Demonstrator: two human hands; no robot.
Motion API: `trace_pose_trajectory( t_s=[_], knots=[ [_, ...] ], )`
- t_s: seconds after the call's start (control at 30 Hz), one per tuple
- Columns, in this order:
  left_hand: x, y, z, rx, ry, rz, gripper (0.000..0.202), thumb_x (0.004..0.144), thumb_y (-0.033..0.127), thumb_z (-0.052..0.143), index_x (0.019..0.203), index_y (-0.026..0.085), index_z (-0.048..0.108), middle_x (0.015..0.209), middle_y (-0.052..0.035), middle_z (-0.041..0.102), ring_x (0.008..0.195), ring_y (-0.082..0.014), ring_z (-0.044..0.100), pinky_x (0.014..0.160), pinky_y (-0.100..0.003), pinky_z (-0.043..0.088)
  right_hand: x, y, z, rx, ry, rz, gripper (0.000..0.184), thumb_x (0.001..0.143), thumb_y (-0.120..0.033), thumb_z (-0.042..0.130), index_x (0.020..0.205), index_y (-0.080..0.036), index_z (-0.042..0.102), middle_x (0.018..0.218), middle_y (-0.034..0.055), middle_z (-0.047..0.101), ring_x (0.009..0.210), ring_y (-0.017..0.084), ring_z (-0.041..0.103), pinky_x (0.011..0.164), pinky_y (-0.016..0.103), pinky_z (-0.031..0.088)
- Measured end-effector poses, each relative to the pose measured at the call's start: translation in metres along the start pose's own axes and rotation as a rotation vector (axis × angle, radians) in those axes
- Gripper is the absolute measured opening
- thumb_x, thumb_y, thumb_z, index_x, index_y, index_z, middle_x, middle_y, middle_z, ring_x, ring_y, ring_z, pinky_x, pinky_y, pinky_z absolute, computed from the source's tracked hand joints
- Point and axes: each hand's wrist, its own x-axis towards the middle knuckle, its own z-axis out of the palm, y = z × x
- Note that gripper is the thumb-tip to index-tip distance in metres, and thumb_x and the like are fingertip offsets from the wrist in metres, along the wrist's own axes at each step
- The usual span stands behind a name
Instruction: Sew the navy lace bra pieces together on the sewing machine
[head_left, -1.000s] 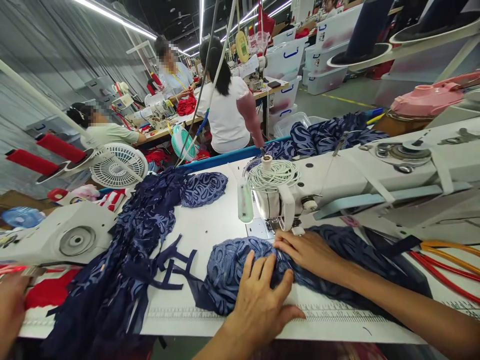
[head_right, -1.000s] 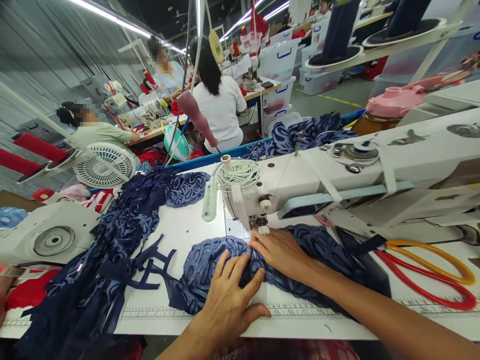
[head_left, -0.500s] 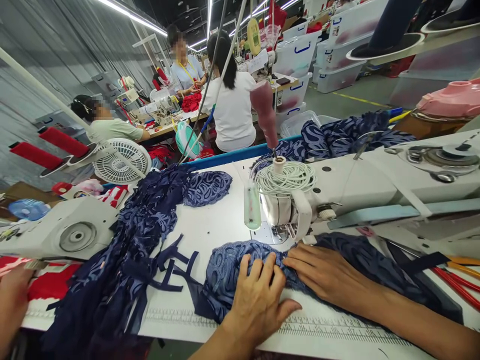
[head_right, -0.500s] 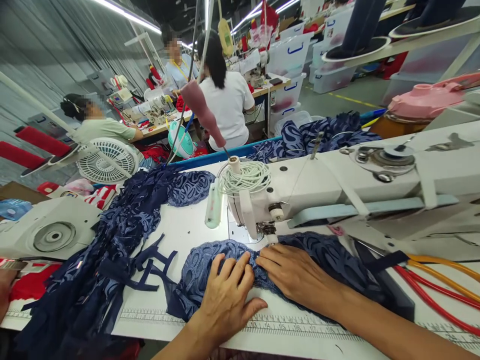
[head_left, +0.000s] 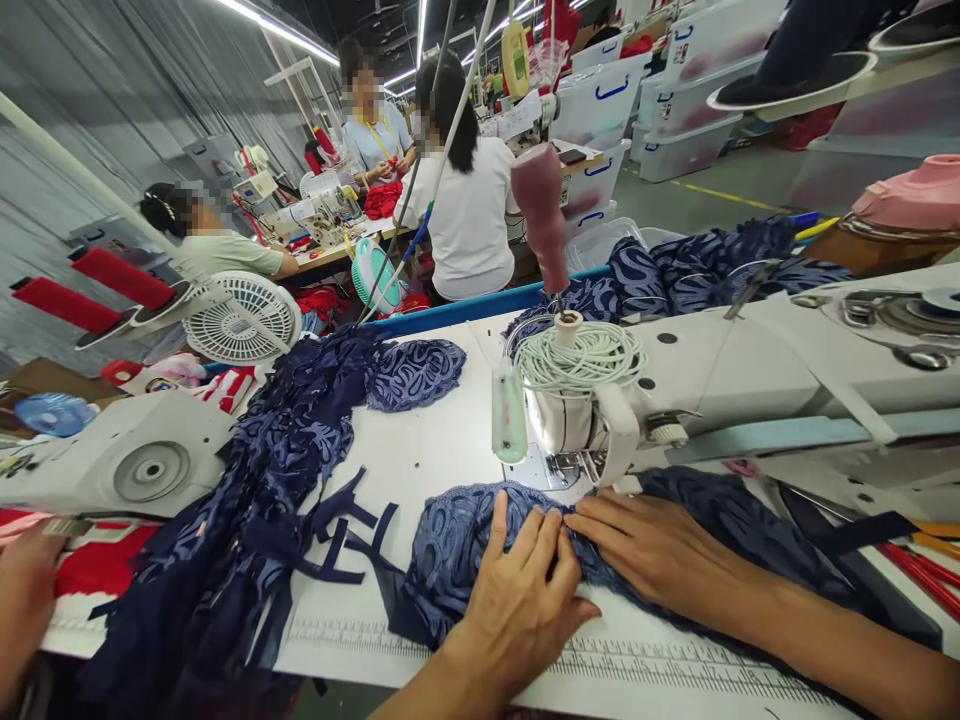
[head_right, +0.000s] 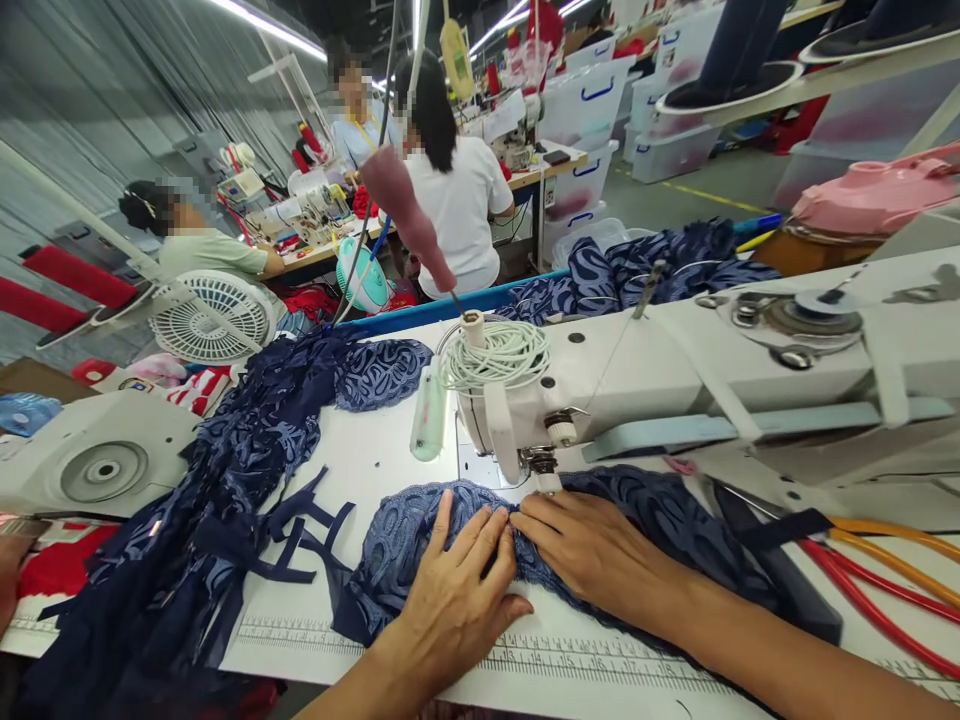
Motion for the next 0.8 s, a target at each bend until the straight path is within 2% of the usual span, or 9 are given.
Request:
trace_pose_trajectory(
  t_s=[0.13,0.23,0.33,0.43,0.53,0.6,0.73,0.8],
  knots=[
    [-0.003,-0.005,-0.003,-0.056,-0.029,-0.065,0.052,0.101,0.052,0.041,0.133,0.013,0.055,0.140,-0.0108,0.059,0.131,-0.0239,0.050,0.122,-0.059,-0.009,-0.002,0.001,0.000,-0.015,0.011,-0.001,0.034,0.095,-0.010,0.038,0.112,-0.019,0.065,0.100,0.0079,0.071,0.083,0.019,0.066,0.075,0.033,0.052],
    [-0.005,-0.005,-0.005,-0.064,-0.033,-0.073,0.056,0.100,0.055,0.041,0.139,0.017,0.050,0.140,-0.0104,0.059,0.128,-0.0248,0.053,0.119,-0.064,-0.012,0.001,0.004,-0.006,0.085,-0.069,0.046,0.035,0.096,-0.012,0.037,0.111,-0.022,0.067,0.099,0.0058,0.071,0.084,0.018,0.067,0.075,0.031,0.053],
    [-0.006,-0.001,-0.006,-0.022,-0.039,-0.055,0.061,0.097,0.061,0.042,0.140,0.018,0.050,0.142,-0.0148,0.056,0.130,-0.0300,0.051,0.117,-0.071,-0.005,0.009,0.006,-0.012,0.230,-0.163,0.232,0.033,0.096,-0.020,0.040,0.114,-0.027,0.067,0.101,0.0027,0.072,0.087,0.017,0.068,0.076,0.029,0.052],
    [-0.004,0.003,-0.007,0.027,-0.035,-0.032,0.064,0.096,0.062,0.043,0.139,0.015,0.051,0.140,-0.0193,0.056,0.131,-0.0340,0.050,0.114,-0.076,0.000,0.019,0.003,-0.012,0.215,-0.200,0.478,0.031,0.098,-0.032,0.038,0.111,-0.030,0.066,0.083,-0.0008,0.073,0.077,0.018,0.069,0.071,0.029,0.049],
    [-0.002,0.005,-0.009,0.021,-0.016,-0.053,0.062,0.097,0.061,0.043,0.136,0.014,0.053,0.137,-0.0188,0.058,0.129,-0.0343,0.052,0.114,-0.077,0.003,0.029,-0.001,-0.009,0.167,-0.248,0.547,0.028,0.098,-0.042,0.040,0.096,-0.028,0.064,0.071,-0.0025,0.068,0.066,0.018,0.066,0.062,0.028,0.044],
    [-0.002,0.007,-0.009,-0.024,-0.024,-0.049,0.060,0.098,0.058,0.043,0.135,0.013,0.054,0.139,-0.0175,0.057,0.132,-0.0325,0.050,0.117,-0.073,0.007,0.034,-0.002,-0.006,0.159,-0.267,0.558,0.022,0.096,-0.042,0.045,0.092,-0.026,0.060,0.071,-0.0031,0.068,0.063,0.017,0.064,0.061,0.027,0.043],
    [-0.005,0.013,-0.004,-0.131,-0.042,0.018,0.059,0.100,0.054,0.042,0.134,0.008,0.055,0.134,-0.0161,0.061,0.134,-0.0271,0.049,0.124,-0.057,0.016,0.039,-0.003,-0.006,0.142,-0.302,0.584,0.015,0.094,-0.039,0.051,0.088,-0.026,0.055,0.069,-0.0046,0.066,0.060,0.016,0.063,0.058,0.026,0.040],
    [-0.008,0.015,-0.001,-0.143,-0.030,0.015,0.059,0.100,0.053,0.043,0.135,0.006,0.054,0.131,-0.0164,0.063,0.131,-0.0271,0.052,0.123,-0.054,0.021,0.040,-0.003,-0.008,0.134,-0.311,0.583,0.014,0.093,-0.038,0.051,0.087,-0.026,0.054,0.070,-0.0048,0.066,0.060,0.016,0.064,0.058,0.026,0.040]
  ],
)
